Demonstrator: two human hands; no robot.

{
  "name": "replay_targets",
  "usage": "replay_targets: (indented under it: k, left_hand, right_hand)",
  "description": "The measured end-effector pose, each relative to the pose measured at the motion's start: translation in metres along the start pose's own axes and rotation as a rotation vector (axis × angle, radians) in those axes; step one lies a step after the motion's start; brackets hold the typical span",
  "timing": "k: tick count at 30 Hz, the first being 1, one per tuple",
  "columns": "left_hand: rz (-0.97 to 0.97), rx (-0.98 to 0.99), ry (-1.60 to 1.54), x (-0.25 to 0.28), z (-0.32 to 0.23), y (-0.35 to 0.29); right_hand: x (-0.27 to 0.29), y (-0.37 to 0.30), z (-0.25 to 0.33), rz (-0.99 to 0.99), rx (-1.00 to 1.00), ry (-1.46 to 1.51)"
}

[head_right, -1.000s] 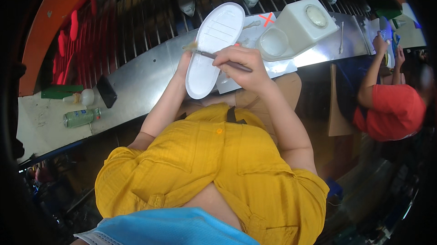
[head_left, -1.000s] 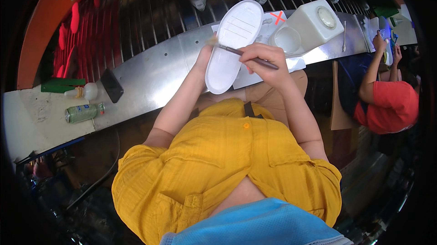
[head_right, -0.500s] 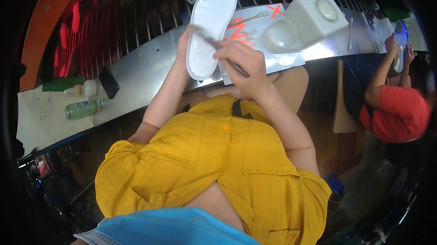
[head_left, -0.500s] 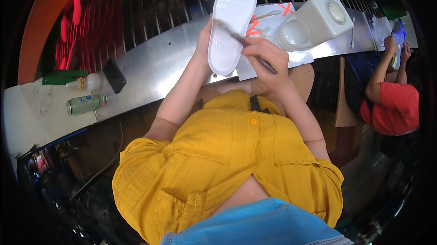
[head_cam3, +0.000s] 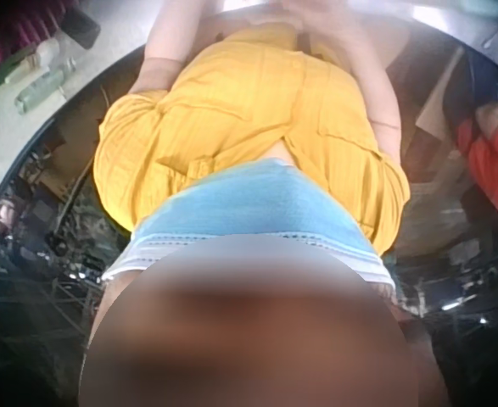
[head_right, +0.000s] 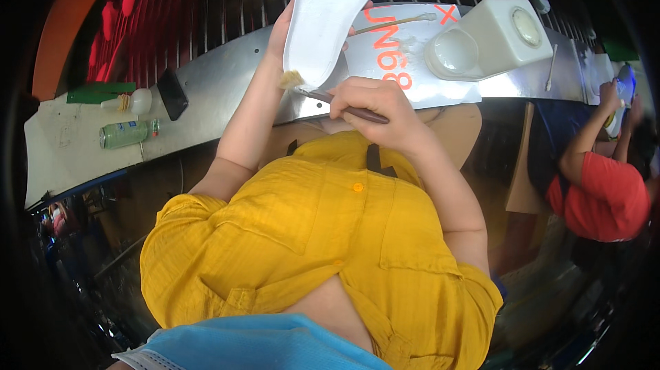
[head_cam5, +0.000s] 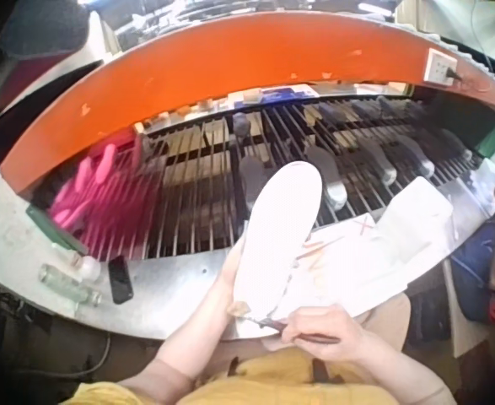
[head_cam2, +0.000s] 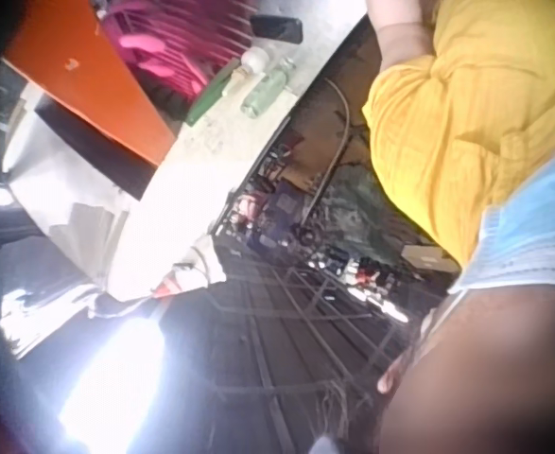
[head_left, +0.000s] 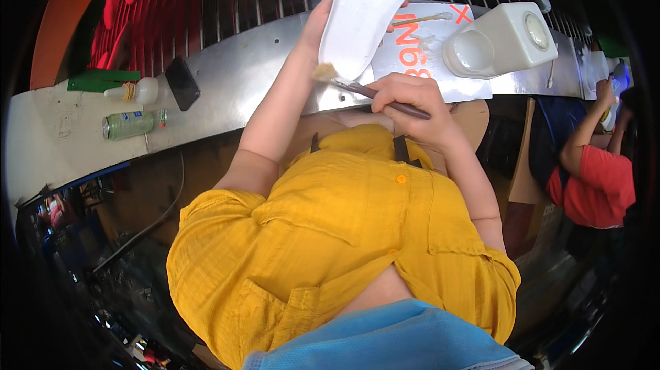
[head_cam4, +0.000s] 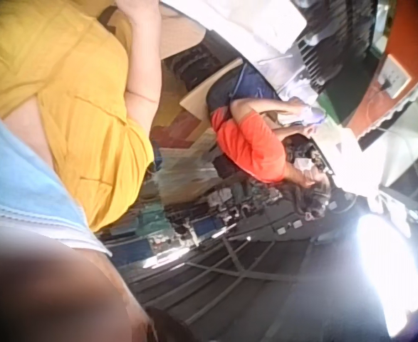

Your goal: The person sits on the floor and repeatedly dips a brush into a container of white liquid, then applies it to the bottom of white shoe soles. They handle each sole one at a time, coating the surface and placing it on a nearby conveyor belt.

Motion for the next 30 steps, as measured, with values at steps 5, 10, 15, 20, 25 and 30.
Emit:
replay_targets:
  k: [5, 10, 15, 20, 25, 30]
  left_hand:
    - [-0.108, 0.033, 0.247, 0.015, -0.01, 0.0]
    - [-0.11, 0.09, 0.192, 0.019, -0.013, 0.004]
    - [-0.446, -0.155, 0.435, 0.026, -0.021, -0.007]
    - [0.06, -0.04, -0.176, 0.046, -0.028, -0.028]
    - [0.216, -0.007, -0.249, 0.065, -0.016, -0.039]
    - [-0.133, -0.04, -0.225, 0.054, -0.008, -0.033]
  right_hand:
    - [0.027, 0.012, 0.007, -0.05, 0.035, 0.16]
    - [0.017, 0.008, -0.002, 0.152, -0.06, 0.027]
    - [0.071, -0.029, -0.014, -0.163, -0.242, 0.223]
    - [0.118, -0.064, -0.05, -0.559, -0.627, -0.119]
    - [0.1, -0.069, -0.081, -0.561, -0.753, -0.287]
    - [0.102, -0.084, -0.081, -0.635, -0.664, -0.136]
Point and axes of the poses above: each hand's wrist, its own y-axis towards the middle knuckle, its own x-axis out of the back of the hand, z = x × y, the point moved 1 cm from there along y, towards the middle knuckle, and after that the axes turned 15 degrees about -y, right-handed, at the moved point
